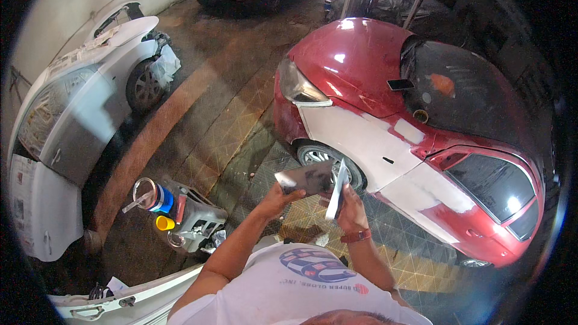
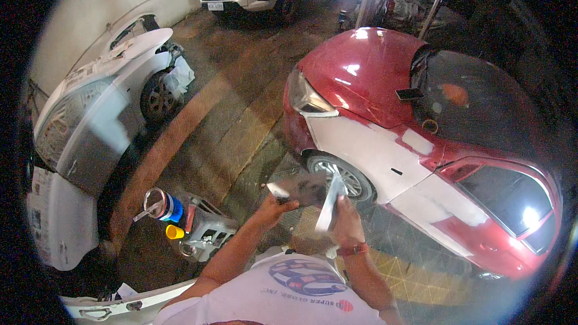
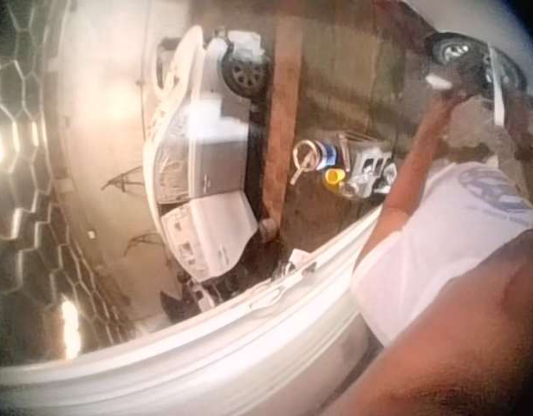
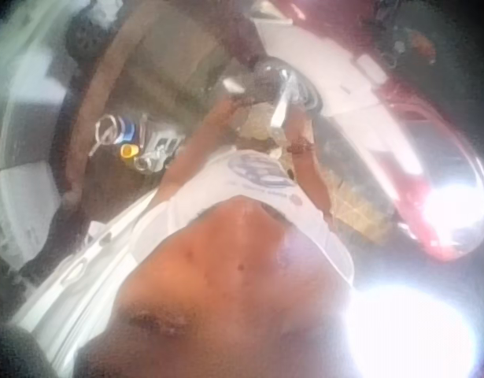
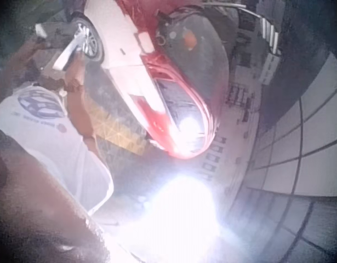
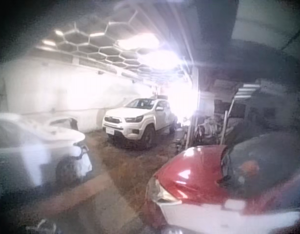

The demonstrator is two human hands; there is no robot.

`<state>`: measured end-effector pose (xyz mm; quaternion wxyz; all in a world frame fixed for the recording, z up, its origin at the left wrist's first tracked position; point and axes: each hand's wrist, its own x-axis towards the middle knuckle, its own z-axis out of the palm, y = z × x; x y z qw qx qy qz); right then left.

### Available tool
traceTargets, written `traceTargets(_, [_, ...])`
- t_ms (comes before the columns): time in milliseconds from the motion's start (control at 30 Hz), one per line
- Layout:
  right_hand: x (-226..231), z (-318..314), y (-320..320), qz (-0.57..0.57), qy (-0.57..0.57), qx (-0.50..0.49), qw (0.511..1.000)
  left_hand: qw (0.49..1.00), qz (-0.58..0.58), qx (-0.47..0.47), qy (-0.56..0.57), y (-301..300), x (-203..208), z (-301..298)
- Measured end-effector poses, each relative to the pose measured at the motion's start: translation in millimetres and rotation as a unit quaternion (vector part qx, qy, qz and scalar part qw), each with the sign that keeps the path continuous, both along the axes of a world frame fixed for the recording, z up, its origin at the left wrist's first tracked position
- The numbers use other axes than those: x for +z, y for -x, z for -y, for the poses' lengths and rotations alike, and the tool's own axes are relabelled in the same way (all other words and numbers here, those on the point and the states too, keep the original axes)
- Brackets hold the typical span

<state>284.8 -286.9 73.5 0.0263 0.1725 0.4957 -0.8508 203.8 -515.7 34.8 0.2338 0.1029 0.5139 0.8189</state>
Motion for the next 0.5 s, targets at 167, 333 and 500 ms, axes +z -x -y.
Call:
traceTargets(167, [-45.0,-7.3,-6.0,0.097,0.149,-0.053,0.983,0.983,-0.119,-0.006,0.138,-15.4,21.4,-9.3])
traceTargets(333, [37.0,-2.7,24.0,-0.023,-0.13,-0.159,0.978,0.958,-0.088,-0.149,0.228,-19.7,24.8,-6.3])
traceTargets(500, [-33.7,-5.4,23.8,-0.061,-0.435,-0.027,0.898,0.971,-0.127,-0.172,0.105,-15.8,12.9,2.3])
